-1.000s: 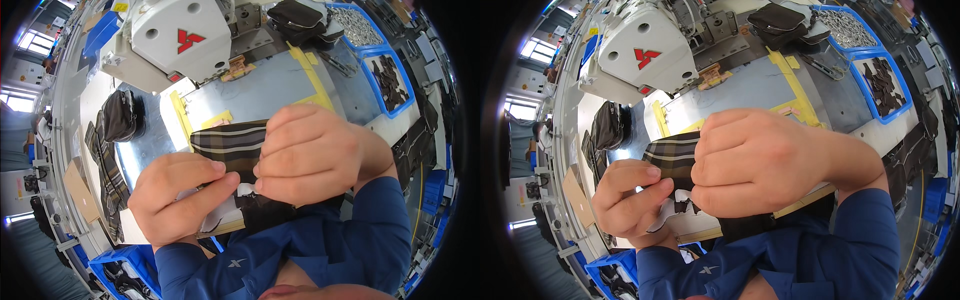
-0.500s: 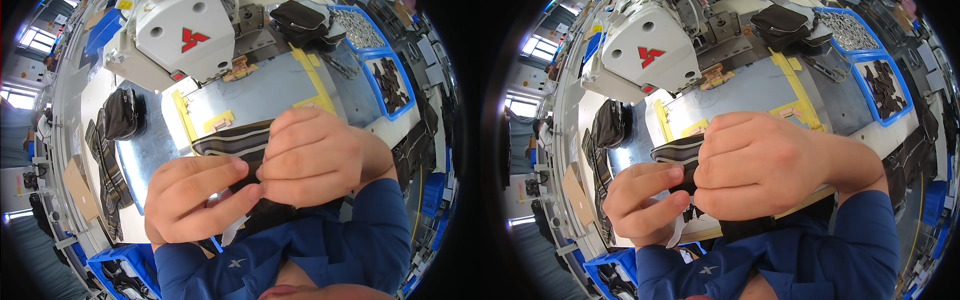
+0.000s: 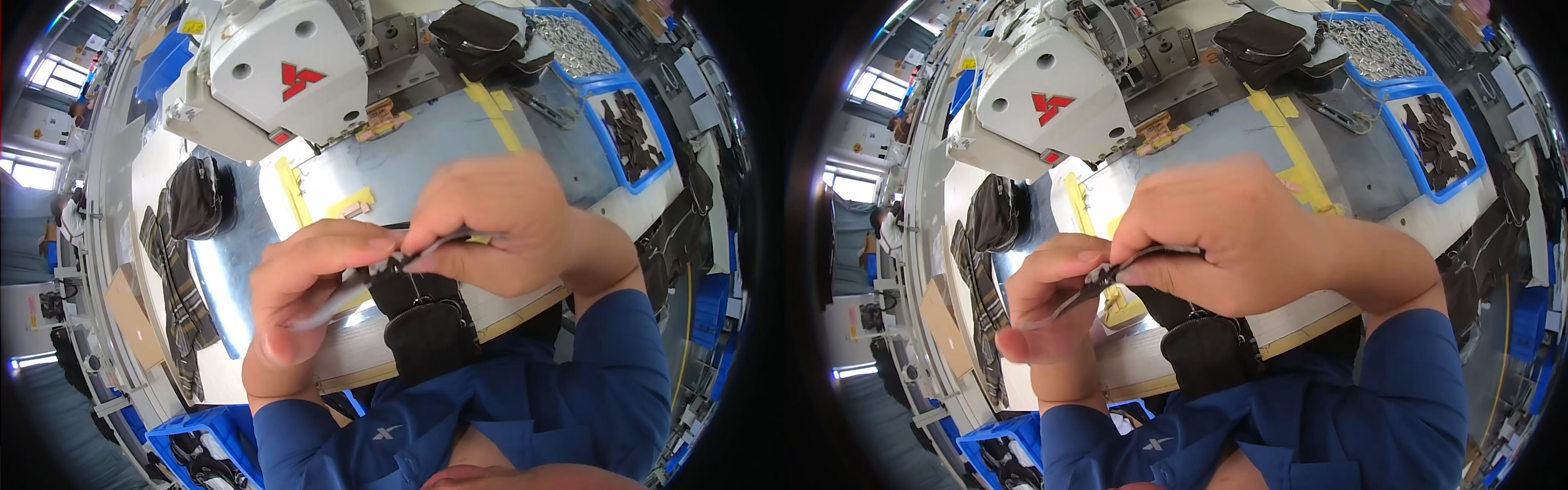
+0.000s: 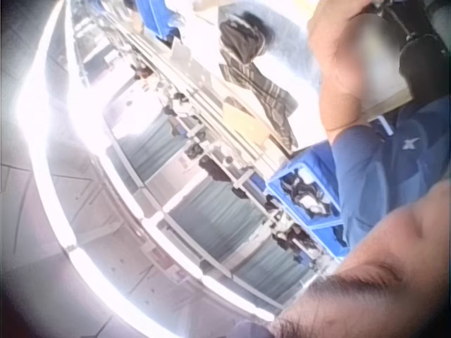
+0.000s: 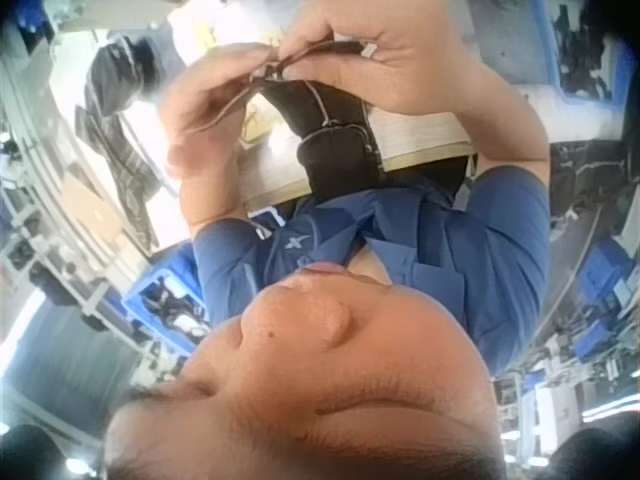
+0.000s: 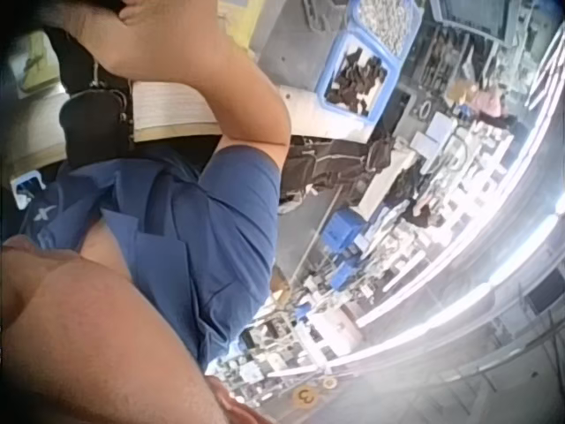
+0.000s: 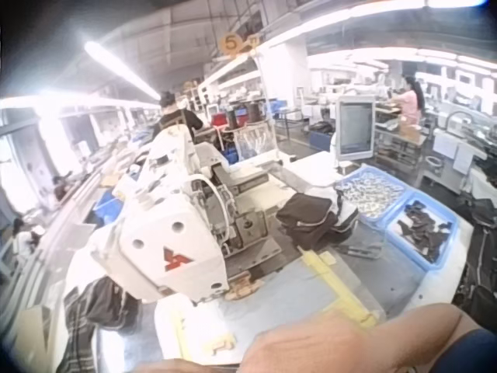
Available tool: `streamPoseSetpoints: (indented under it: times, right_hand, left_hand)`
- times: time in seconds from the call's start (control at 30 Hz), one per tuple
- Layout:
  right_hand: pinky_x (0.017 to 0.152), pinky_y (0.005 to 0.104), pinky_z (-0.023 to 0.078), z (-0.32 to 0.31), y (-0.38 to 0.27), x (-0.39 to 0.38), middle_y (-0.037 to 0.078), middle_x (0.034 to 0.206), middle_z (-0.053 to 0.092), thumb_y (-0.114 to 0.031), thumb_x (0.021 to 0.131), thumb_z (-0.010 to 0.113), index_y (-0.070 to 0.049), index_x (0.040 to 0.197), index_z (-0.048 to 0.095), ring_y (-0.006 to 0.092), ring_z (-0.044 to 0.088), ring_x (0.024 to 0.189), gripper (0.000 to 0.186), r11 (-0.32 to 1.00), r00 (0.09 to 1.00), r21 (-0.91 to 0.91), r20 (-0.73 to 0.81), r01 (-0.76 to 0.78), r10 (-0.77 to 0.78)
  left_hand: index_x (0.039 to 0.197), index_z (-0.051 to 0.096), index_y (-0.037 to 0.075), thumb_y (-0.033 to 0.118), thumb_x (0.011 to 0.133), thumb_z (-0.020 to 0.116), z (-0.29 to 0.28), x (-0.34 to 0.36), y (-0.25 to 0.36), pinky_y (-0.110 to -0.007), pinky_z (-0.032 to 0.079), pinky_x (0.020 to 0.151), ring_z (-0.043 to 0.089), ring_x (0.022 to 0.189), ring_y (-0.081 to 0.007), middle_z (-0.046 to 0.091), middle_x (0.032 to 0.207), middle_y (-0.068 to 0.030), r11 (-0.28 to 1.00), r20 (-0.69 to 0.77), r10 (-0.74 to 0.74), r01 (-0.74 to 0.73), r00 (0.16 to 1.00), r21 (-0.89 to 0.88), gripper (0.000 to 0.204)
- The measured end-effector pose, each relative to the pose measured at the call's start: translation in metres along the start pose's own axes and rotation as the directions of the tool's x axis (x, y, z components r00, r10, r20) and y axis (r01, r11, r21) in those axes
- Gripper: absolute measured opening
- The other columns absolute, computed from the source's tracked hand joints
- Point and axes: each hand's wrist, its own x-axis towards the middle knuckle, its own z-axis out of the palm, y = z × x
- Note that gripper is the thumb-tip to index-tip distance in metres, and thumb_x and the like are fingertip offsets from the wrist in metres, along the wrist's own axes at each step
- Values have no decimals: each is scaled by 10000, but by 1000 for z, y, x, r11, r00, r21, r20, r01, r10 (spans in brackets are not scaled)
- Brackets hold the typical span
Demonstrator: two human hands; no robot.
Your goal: The person uses a sewing machine to stitch a zipper onto a black pouch. They guide the fabric under the needle, sew along the zipper line, and then attach a plaid fabric piece to the pouch. The person handles the pouch and fabric pieces by hand, adjusting them for sewing and inspecting the finished seams.
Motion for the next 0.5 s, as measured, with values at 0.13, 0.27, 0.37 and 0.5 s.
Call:
streamPoseSetpoints:
  times: [0.13, 0.27, 0.37, 0.5]
  right_hand:
    - [640, 347, 520, 1, 4, 0, 80, 860, 726, -64, 871, 855, -55, 979, 766, 251, 695, 737, 141, 993, 994, 39, 2, -108, 109]
    - [630, 347, 513, 2, 3, 0, 75, 860, 723, -85, 863, 864, -57, 982, 767, 244, 683, 722, 155, 991, 995, 91, 32, -97, 94]
    - [626, 340, 524, 0, 4, -1, 85, 905, 732, -71, 850, 864, -53, 996, 771, 241, 687, 722, 173, 999, 998, 27, 51, -32, 31]
    - [624, 348, 541, -5, -1, 4, 98, 936, 734, -46, 823, 869, -35, 979, 779, 265, 692, 747, 181, 984, 988, -116, 94, 132, -122]
  left_hand:
    - [1131, 758, -65, 173, 827, 934, -2, 6, -9, -387, 625, 866, 787, 973, -315, 783, 1060, -206, 872, 134, 223, -259, 966, 416, 424]
    - [1086, 775, -40, -84, 790, 874, -2, 3, -10, -361, 646, 787, 799, 874, -305, 791, 1017, -182, 755, 175, 292, -339, 940, 561, 315]
    - [1061, 773, -45, -89, 773, 866, -4, 1, -8, -362, 646, 780, 796, 864, -302, 790, 999, -179, 723, 182, 275, -328, 944, 608, 306]
    - [1049, 769, -32, -105, 768, 831, -3, 1, -4, -356, 644, 770, 791, 869, -299, 789, 1002, -177, 679, 227, 255, -341, 940, 651, 297]
